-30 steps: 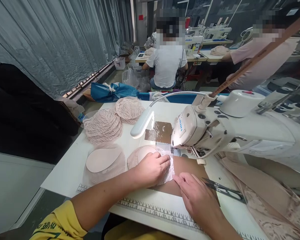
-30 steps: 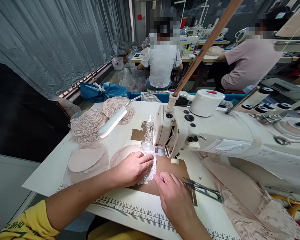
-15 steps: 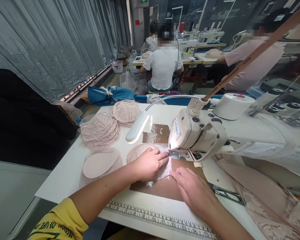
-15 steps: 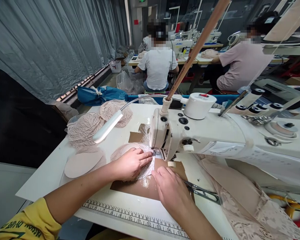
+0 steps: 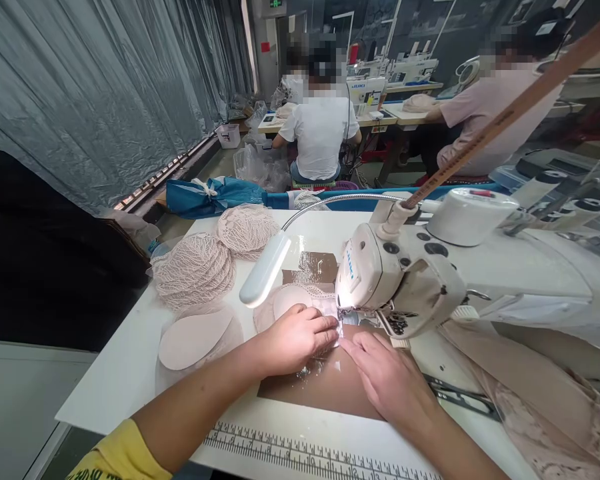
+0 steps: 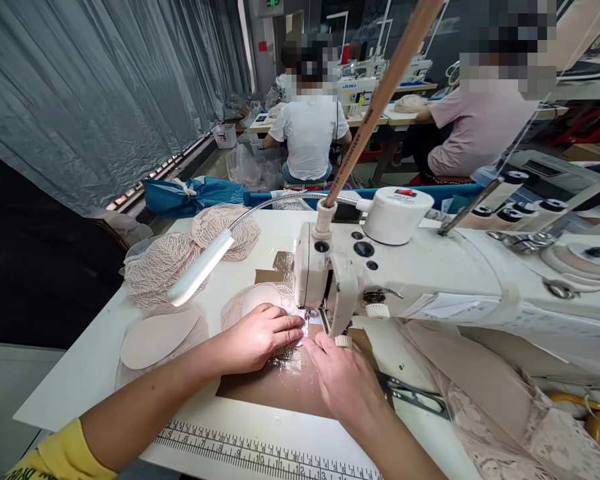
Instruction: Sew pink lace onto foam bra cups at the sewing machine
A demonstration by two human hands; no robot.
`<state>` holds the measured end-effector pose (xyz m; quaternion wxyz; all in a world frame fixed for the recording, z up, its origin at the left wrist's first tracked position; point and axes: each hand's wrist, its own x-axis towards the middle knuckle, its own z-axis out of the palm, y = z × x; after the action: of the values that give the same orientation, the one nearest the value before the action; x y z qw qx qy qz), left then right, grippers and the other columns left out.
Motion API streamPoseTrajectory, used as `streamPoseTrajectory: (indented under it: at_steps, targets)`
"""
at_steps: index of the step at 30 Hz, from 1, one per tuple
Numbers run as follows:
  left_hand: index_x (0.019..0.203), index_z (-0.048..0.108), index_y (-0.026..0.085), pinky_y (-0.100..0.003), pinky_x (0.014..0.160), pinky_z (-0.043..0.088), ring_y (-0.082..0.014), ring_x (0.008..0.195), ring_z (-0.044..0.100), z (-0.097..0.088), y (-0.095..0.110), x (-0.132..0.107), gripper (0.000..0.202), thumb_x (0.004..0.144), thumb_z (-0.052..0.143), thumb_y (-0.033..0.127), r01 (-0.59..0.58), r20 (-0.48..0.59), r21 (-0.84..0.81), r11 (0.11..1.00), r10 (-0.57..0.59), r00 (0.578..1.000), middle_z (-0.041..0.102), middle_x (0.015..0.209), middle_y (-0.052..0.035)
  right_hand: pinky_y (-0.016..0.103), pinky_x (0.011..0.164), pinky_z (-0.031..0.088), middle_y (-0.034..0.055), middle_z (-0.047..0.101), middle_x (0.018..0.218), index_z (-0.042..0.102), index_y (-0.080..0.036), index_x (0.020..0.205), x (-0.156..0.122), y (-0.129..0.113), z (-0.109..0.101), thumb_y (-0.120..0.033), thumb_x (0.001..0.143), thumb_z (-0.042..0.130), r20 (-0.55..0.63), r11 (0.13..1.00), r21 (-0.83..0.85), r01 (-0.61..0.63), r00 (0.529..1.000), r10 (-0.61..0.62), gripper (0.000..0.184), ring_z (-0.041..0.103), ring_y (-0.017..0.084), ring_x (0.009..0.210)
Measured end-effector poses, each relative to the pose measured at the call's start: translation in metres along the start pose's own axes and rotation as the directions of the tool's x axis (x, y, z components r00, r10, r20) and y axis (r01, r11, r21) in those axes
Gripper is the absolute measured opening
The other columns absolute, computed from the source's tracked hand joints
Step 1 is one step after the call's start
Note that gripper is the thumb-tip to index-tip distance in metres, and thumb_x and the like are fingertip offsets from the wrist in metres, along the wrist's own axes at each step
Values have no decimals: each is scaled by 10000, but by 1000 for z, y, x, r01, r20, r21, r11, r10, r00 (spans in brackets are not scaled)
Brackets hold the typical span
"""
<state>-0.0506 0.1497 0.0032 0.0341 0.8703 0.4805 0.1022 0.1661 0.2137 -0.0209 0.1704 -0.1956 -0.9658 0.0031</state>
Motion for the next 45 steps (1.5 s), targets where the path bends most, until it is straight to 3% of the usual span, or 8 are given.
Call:
streamPoseTrajectory:
  at_steps: [5, 10, 16, 24, 30, 34, 38, 45]
  targets:
    - [1276, 539, 177, -362, 837, 398, -232, 1021, 519, 3, -5, 2, 362, 922, 464, 172, 9, 0, -4, 1000, -9, 1000, 562, 1325, -99, 264, 510, 362, 57, 658, 842, 671, -166, 1074, 5, -1, 1, -11, 790, 408, -26, 998, -59, -27, 999, 26, 417, 563, 162, 703]
    - [1261, 557, 179, -358, 848, 393, -225, 1008, 507, -2, -14, 10, 347, 944, 417, 156, 20, -2, -19, 1000, -20, 1000, 595, 1283, -80, 265, 629, 459, 61, 689, 886, 677, -178, 1114, 10, 1, 4, -7, 810, 397, -58, 996, -55, -67, 996, 64, 447, 613, 166, 756]
    - [1256, 554, 159, -373, 856, 393, -245, 1021, 493, 2, -22, 14, 372, 897, 464, 132, 46, 9, -9, 999, -46, 999, 626, 1190, -116, 253, 669, 471, 89, 700, 992, 674, -202, 1172, 8, 3, 10, -4, 813, 396, -57, 986, -82, -146, 988, 141, 496, 644, 160, 777]
    - [1240, 550, 175, -381, 897, 384, -252, 1053, 490, 8, -26, 16, 397, 847, 507, 139, 87, 20, 4, 996, -87, 996, 565, 1295, -98, 233, 673, 495, 88, 701, 1035, 699, -209, 1131, 7, 7, 10, -72, 878, 378, -64, 989, -8, -149, 987, 149, 431, 657, 153, 802]
    - [1200, 547, 174, -417, 953, 368, -278, 1199, 442, 2, -25, 14, 340, 867, 478, 173, 115, -18, 66, 991, -114, 993, 526, 1318, -111, 286, 712, 535, 106, 704, 1054, 707, -205, 1118, 7, 8, 10, -102, 890, 370, -64, 987, 31, -158, 985, 160, 421, 677, 191, 838]
    - [1158, 553, 147, -417, 847, 429, -284, 1071, 524, -11, -20, 11, 295, 909, 449, 267, 206, 13, 117, 971, -209, 978, 569, 1220, -142, 327, 742, 550, 105, 726, 971, 721, -181, 1084, 7, 9, 10, -114, 896, 368, -146, 988, 21, -151, 977, 152, 406, 688, 210, 827]
    - [940, 601, 138, -347, 711, 452, -231, 850, 561, -20, -9, 7, 245, 930, 422, 307, 254, 90, 122, 960, -265, 960, 613, 965, -105, 327, 691, 555, 113, 730, 951, 732, -172, 1041, 5, 9, 9, -149, 911, 372, -177, 986, 15, -166, 970, 166, 383, 693, 217, 792]
    - [869, 601, 133, -334, 674, 426, -207, 805, 533, -9, 12, 6, 233, 928, 401, 237, 251, 88, 98, 963, -259, 962, 597, 923, -91, 327, 666, 546, 114, 730, 916, 738, -190, 998, 5, 8, 5, -156, 902, 362, -179, 984, -6, -181, 968, 177, 389, 689, 219, 763]
